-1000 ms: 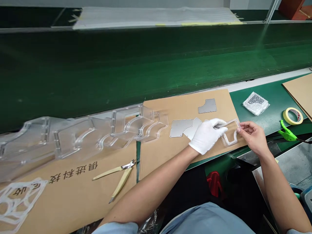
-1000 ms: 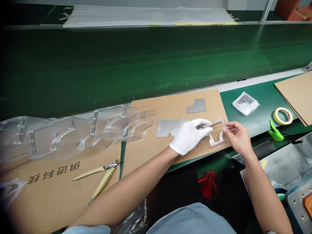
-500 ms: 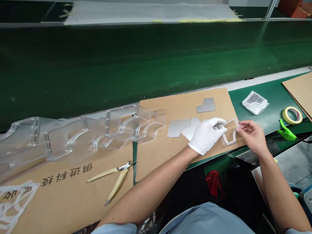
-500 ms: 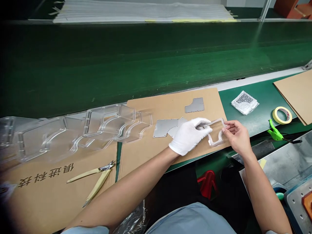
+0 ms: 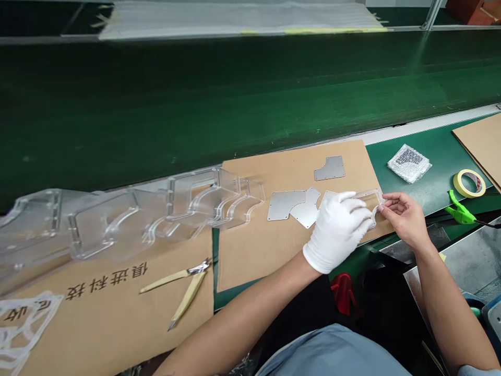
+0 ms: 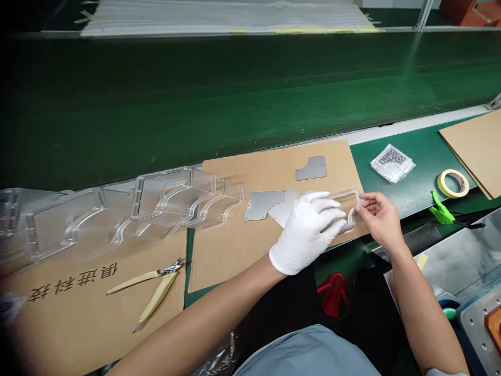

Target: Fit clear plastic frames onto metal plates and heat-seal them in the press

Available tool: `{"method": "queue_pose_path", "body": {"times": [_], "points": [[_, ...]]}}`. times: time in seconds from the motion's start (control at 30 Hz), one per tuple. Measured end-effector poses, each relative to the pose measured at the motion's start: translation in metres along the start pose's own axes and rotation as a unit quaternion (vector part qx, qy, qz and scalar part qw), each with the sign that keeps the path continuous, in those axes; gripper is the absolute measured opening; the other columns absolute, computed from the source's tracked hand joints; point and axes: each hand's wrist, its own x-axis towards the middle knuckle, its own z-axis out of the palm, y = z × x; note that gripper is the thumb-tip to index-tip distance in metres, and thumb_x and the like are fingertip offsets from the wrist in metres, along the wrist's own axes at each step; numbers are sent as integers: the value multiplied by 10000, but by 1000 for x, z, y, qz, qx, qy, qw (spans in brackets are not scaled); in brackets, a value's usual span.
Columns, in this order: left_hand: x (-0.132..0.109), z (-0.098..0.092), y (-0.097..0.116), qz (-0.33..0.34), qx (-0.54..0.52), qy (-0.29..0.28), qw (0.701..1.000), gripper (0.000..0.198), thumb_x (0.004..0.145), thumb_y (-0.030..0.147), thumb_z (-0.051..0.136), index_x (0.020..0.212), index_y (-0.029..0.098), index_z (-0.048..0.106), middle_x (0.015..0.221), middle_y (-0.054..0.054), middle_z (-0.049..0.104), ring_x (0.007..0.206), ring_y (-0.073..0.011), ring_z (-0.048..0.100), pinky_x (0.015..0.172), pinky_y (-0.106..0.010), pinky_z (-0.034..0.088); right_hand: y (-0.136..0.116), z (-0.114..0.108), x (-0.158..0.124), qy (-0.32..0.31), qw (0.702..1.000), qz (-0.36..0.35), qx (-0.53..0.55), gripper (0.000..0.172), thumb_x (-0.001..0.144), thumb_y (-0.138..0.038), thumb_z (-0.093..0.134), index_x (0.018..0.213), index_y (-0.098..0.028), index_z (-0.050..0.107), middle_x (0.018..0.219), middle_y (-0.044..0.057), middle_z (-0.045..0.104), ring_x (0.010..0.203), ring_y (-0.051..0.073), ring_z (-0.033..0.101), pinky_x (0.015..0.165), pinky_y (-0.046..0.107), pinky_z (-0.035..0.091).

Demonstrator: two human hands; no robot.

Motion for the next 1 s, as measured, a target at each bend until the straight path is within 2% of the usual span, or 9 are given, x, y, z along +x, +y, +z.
{"method": "queue_pose_path", "body": {"times": [0.03,0.1,0.43,0.77,1.0], "points": [[1,1,2,15,-2,-29,999,288,1054,271,585,862,233,796,974,-76,787,1090,-292,692,1027,-497,510,0,0,0,1,1000,0,0,493,785,-555,904,1125,-232,750,927,48,739,848,219,720,797,384,611],[1,4,5,15,-9,-52,999,302,1058,257,573,868,224,807,895,-79,778,1039,-292,691,1018,-510,500,0,1,0,0,1000,-1,1,499,783,-559,902,1125,-231,746,927,48,738,842,218,719,788,382,611],[-1,5,0,-12,-56,-78,995,275,1038,262,576,908,250,817,851,-80,754,963,-274,677,1010,-500,501,-1,5,2,-4,1000,0,28,480,782,-502,912,1135,-240,718,920,37,733,823,211,717,778,378,601],[-4,10,-4,-5,-56,-66,996,295,1026,223,552,900,235,819,845,-97,755,1038,-290,702,1023,-503,534,2,8,2,-1,999,-15,28,459,824,-476,892,1172,-241,706,925,37,735,825,203,714,767,367,600],[-4,14,-7,69,-3,-20,997,273,1010,140,579,888,219,810,797,-70,753,1022,-299,710,930,-481,570,3,9,4,13,1000,-13,14,482,796,-454,906,1176,-227,714,913,20,708,808,185,695,765,359,593]]}}
